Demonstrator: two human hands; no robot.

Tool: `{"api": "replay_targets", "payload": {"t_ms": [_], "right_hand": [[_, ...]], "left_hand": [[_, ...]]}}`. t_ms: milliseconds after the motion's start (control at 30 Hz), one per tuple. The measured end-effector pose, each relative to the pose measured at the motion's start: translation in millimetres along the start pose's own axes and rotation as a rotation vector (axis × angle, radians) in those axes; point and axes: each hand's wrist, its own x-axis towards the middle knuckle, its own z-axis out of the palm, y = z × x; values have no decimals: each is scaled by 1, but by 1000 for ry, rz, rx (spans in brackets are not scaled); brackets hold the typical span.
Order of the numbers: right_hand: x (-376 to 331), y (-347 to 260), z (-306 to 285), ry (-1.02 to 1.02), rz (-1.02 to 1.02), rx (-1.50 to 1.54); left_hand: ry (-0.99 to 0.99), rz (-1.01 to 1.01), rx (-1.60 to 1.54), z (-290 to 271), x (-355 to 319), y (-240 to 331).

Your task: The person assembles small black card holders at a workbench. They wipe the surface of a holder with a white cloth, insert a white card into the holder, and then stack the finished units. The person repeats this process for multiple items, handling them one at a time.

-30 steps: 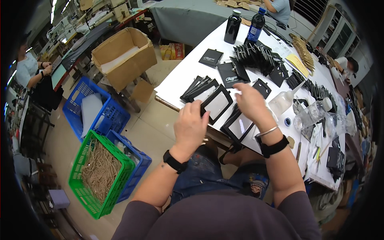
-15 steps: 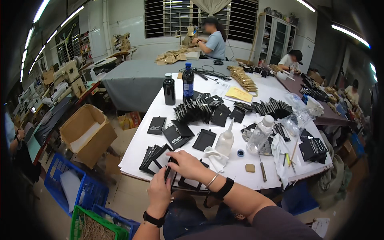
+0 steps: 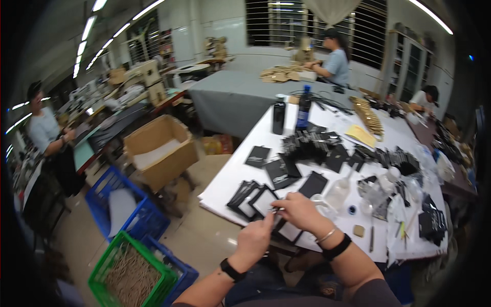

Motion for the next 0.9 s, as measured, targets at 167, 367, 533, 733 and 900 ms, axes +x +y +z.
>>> {"api": "replay_targets", "payload": {"t_ms": [167,367,533,733,900], "right_hand": [[5,-6,0,88,-120,187],[-3,-9,2,221,-189,-42],[-7,-23,7,256,-240,-257],[-7,-10,18,352,-180,50],[-11,-17,22,412,-154,-127]], "left_hand": [[26,6,10,7,-4,-2],[42,-10,17,2,-4,-5],[55,-20,1,6,-5,-6],[29,-2,-15,-3,-1,-5],[41,10,-8,3,-3,-5]]}}
